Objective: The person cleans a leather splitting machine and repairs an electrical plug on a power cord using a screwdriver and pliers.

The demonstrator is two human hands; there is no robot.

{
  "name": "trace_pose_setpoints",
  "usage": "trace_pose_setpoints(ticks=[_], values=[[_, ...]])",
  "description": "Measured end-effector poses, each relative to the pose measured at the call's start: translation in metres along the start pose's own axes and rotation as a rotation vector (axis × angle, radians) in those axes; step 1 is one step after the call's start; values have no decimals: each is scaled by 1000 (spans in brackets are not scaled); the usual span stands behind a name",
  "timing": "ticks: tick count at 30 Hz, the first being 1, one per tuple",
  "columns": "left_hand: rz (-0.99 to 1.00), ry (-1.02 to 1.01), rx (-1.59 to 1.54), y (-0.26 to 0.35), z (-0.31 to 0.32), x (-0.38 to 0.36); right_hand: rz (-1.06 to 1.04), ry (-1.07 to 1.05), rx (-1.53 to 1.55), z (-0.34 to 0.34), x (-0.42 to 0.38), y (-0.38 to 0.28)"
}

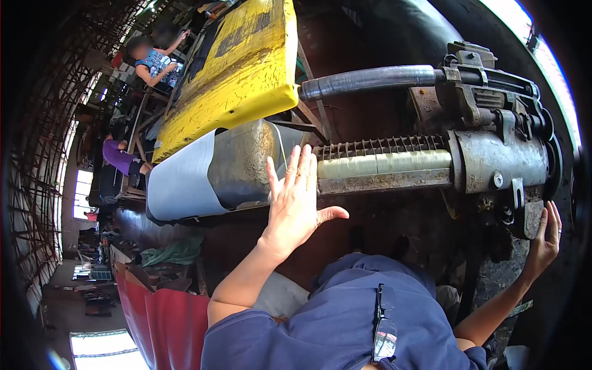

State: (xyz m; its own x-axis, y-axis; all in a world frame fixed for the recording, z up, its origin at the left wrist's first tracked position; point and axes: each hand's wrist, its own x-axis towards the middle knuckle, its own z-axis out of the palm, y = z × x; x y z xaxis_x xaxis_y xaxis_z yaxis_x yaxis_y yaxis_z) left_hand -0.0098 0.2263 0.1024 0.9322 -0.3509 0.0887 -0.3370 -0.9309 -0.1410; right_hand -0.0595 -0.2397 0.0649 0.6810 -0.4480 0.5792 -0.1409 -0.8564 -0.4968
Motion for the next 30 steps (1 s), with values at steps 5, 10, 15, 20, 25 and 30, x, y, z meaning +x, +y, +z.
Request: trace_pose_setpoints(ticks=[5,10,15,20,25,30], values=[[-37,12,-21,5,2,-3,-23,-31,41,8,2,-7],[-86,13,-148,6,0,-14,-20,-40,126,19,6,-19],[-239,243,-751,-18,-27,-19,-63,-21,77,17,11,-15],[-434,400,-1371,-43,-7,-12,-56,-38,102,27,12,-22],[-547,250,-1686,-47,1,-10,-68,-57,134,33,11,-30],[-529,246,-1685,-49,10,-10,-70,-67,115,31,9,-32]])
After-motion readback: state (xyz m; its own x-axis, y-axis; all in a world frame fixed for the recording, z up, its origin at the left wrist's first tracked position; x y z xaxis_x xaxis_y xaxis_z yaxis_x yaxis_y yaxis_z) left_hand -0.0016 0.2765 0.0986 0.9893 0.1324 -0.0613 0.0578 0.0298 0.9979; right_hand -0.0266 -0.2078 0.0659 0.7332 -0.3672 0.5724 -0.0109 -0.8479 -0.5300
